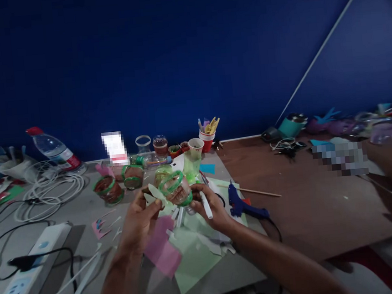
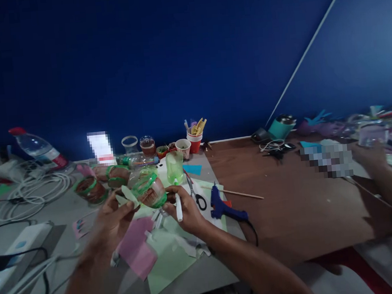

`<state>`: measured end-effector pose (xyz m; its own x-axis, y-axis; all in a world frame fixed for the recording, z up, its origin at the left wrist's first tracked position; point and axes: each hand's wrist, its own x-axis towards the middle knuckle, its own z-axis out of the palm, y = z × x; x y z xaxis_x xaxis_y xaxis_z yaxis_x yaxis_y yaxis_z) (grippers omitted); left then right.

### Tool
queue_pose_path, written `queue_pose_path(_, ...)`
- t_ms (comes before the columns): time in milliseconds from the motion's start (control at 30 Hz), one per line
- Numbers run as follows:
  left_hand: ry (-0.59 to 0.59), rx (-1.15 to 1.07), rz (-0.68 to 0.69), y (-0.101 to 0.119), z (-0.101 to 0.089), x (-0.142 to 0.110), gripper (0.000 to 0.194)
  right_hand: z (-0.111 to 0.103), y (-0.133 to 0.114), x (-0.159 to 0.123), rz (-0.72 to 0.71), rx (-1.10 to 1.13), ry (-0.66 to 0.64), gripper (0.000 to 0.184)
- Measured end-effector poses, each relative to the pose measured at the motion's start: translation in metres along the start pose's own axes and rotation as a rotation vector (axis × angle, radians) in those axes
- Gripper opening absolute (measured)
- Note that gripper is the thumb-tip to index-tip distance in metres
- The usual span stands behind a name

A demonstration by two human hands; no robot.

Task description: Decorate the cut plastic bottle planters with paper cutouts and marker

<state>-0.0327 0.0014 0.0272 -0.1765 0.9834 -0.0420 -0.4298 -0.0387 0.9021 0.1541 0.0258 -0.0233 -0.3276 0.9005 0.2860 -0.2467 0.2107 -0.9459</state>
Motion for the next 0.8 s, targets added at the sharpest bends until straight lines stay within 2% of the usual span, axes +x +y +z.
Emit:
queue_pose_path(67,-0.035,-0.063,-0.049,-0.01,0.003,0.005,0.032,-0.003,0.0,0.0,0.002,-0.018,0.025,0.04)
queue_pose_path(133,-0.016,-0.112,-0.073,-0.015,0.004,0.009,0.033,-0.004,-0.001,0.0,0.004,-0.049,0.041,0.04)
queue_pose_path(233,0.016,-0.17,-0.053,-0.017,0.003,0.011,0.039,-0.005,-0.004,0.001,0.003,-0.131,0.042,0.037)
queue_pose_path(333,-0.026,-0.208,-0.028,-0.018,0.001,0.012,0.047,-0.005,-0.006,0.003,0.002,-0.236,0.033,0.033)
queue_pose_path(400,-0.039,-0.215,-0.047,-0.019,-0.001,0.013,0.044,-0.005,-0.006,0.004,-0.003,-0.298,0.033,0.033)
queue_pose_path(533,0.007,-0.227,-0.086,-0.024,-0.007,0.017,0.029,-0.007,-0.005,0.004,-0.021,-0.444,0.059,0.034)
queue_pose_path(667,0.043,-0.221,-0.105,-0.028,-0.01,0.019,0.028,-0.008,-0.002,0.002,-0.036,-0.582,0.088,0.033)
queue_pose_path(800,0.05,-0.223,-0.095,-0.029,-0.01,0.018,0.027,-0.007,-0.002,0.002,-0.032,-0.591,0.075,0.033)
